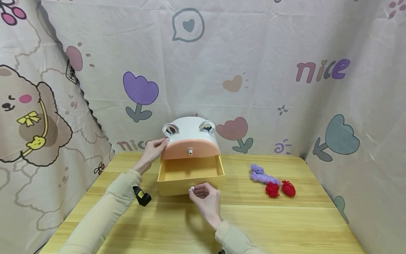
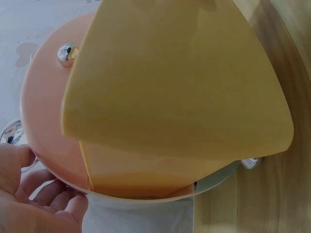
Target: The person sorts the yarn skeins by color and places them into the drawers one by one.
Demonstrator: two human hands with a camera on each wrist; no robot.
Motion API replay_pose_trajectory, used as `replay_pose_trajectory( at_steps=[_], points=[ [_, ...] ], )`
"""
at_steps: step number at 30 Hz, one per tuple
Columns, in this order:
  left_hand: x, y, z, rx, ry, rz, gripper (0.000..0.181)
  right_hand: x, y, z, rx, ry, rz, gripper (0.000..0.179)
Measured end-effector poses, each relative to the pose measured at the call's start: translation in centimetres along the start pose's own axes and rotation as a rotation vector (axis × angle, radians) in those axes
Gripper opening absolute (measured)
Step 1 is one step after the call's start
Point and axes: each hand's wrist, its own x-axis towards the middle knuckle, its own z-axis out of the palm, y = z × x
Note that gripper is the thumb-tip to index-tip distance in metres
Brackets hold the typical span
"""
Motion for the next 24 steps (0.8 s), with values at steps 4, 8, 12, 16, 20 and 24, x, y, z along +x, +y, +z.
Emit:
replay_pose_trajectory(
  at_steps=[4,8,12,16,20,24],
  points=[
    [-0.09,0.02,0.01,0.002,0.002,0.003,0.055,-0.12,0.12,-0.01,0.001,0.002,-0.016,0.015],
    [-0.14,0.04,0.04,0.003,0.004,0.007,0.054,-0.22,0.16,-0.07,-0.008,-0.001,-0.024,0.014],
    [-0.12,0.04,0.07,0.0,0.003,0.008,0.054,-0.25,0.2,-0.18,-0.011,-0.001,-0.01,0.015],
    [-0.06,0.03,0.08,0.0,0.008,0.007,0.054,-0.24,0.21,-0.24,-0.007,0.001,-0.003,0.015],
    [-0.02,0.01,0.07,0.002,0.012,0.007,0.054,-0.25,0.26,-0.22,0.004,0.004,0.007,0.015],
    [-0.04,0.04,0.07,0.0,0.01,0.007,0.054,-0.28,0.29,-0.2,0.002,0.006,0.001,0.016]
  ],
)
